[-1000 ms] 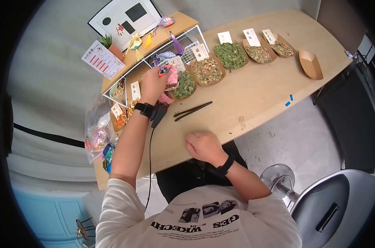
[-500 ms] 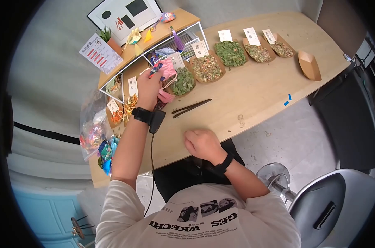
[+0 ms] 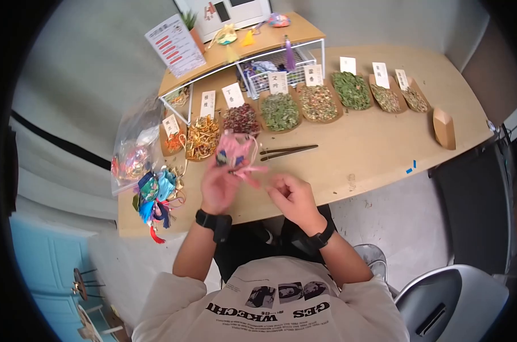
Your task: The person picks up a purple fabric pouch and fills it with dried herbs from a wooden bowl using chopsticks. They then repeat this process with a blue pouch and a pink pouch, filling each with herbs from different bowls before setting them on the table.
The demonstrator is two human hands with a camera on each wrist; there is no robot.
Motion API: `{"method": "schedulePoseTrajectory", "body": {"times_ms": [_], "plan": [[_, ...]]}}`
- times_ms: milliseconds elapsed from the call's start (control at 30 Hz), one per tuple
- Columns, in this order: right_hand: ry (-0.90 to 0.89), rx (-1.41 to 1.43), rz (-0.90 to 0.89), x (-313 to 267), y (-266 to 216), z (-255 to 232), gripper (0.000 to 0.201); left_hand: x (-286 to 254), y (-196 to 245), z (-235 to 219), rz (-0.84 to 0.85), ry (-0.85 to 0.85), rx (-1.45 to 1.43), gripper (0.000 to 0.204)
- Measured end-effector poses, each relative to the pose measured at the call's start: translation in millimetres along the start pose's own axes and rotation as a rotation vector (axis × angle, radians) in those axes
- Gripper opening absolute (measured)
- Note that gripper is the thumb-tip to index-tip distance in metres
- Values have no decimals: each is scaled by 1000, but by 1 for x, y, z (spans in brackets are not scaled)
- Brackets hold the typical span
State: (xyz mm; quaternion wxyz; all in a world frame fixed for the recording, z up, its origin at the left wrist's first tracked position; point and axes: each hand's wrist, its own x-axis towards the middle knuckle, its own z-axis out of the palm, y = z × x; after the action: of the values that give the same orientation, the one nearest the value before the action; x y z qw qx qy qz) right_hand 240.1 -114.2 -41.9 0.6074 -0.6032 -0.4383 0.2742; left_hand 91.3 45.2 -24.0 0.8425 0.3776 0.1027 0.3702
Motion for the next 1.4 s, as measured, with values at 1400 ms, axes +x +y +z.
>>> {"method": "schedulePoseTrajectory", "body": {"times_ms": [1400], "plan": [[-129,-323,29,11,-56,69,7,-70,1,-46,267,-41,928,65]]}}
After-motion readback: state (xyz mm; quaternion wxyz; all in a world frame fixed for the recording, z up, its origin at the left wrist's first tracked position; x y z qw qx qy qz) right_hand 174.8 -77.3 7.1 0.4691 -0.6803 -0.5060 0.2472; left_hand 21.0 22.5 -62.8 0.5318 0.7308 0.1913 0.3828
